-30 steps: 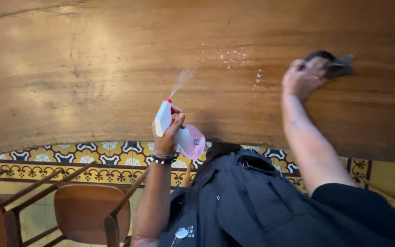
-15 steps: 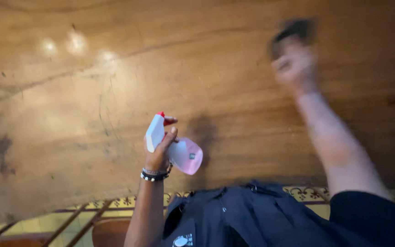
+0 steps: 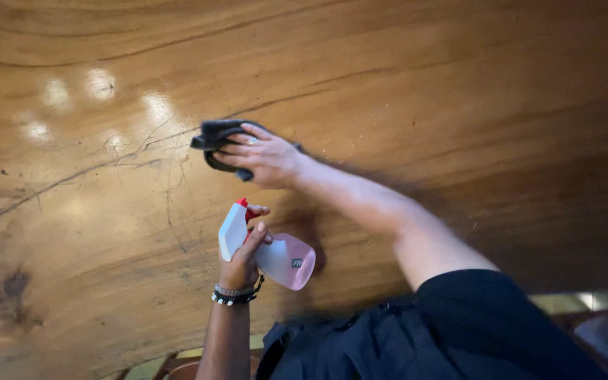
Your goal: The person cleans a wooden dining table and several chairs using a spray bottle and a dark cloth. They spray the surfaces and wipe them down, moving around the table to reach different areas and chairs.
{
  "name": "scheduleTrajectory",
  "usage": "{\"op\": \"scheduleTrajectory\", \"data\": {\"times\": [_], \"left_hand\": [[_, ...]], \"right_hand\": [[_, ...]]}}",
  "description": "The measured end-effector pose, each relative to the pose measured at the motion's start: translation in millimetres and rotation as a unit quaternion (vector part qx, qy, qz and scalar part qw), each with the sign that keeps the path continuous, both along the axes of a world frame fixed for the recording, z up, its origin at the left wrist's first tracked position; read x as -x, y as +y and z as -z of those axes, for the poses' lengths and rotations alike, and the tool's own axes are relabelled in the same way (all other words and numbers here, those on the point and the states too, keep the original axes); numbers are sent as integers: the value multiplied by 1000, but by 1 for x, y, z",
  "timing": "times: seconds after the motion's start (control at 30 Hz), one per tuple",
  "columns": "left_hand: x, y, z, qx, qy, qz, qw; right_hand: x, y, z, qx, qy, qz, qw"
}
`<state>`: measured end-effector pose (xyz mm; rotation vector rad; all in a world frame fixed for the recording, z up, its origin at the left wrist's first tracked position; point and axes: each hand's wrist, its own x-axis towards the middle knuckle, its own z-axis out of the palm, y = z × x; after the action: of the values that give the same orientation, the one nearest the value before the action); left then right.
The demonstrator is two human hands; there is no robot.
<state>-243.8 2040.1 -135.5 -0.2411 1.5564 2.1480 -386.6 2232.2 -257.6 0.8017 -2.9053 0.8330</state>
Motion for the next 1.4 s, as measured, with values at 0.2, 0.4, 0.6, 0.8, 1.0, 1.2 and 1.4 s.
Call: {"op": "scheduleTrajectory", "data": {"times": [0.2,0.4,0.6,0.8,1.0,1.2,1.4], "left_hand": [[3,-37,5,6,-13,49,999],[-14,-94,4,12,3,111,994],[-53,-155,2,92,72,218,969],[-86,-183,7,21,37,229,972],[-114,-178,11,23,37,229,973],[-137,-134,14,28,16,256,966],[-163,-103,21,35,-2,235,971]], "right_hand": [[-101,191,-19,11,100,336,936],[-188,212,-29,-185,220,559,778],[-200,-96,-28,-38,78,223,971],[-332,10,-43,15,68,394,917],[-390,92,-43,-157,138,668,714],[-365,-65,-51,-45,84,272,958],[-420,108,-65,45,169,463,869]]}}
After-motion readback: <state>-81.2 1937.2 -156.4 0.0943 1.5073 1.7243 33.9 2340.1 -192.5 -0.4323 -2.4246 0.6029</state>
